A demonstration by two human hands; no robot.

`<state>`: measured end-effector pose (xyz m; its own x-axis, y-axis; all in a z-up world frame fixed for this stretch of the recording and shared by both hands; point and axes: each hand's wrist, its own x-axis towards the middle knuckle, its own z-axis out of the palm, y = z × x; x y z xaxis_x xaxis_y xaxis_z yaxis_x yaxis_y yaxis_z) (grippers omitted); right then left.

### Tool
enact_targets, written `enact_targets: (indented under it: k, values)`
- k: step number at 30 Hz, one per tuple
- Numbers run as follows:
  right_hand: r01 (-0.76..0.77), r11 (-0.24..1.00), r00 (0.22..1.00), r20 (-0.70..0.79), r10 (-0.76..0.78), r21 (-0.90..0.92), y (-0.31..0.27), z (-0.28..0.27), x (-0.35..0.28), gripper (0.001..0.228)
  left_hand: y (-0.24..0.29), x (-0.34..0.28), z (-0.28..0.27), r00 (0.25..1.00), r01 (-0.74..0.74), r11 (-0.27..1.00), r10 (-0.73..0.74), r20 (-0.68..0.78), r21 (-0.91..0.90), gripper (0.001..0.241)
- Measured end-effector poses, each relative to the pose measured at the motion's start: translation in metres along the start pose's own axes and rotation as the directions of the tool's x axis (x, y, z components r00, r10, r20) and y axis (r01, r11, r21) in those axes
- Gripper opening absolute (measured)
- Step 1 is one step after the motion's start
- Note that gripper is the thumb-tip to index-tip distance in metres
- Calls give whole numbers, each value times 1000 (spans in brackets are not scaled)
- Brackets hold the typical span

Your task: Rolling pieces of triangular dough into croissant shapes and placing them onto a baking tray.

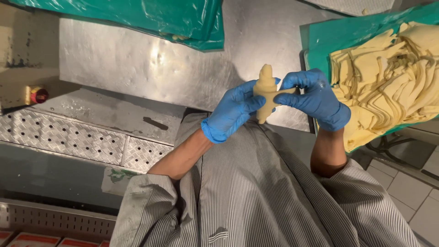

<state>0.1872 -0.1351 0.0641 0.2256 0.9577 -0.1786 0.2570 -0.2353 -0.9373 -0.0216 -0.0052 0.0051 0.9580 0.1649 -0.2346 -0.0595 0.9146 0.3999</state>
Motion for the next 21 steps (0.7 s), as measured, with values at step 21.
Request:
enact_targets:
  k: [21]
  values:
    - [29, 999, 976, -215, -22, 28, -76, 156, 206, 23, 240, -57, -126, 999, 31, 999, -30, -37, 41, 62]
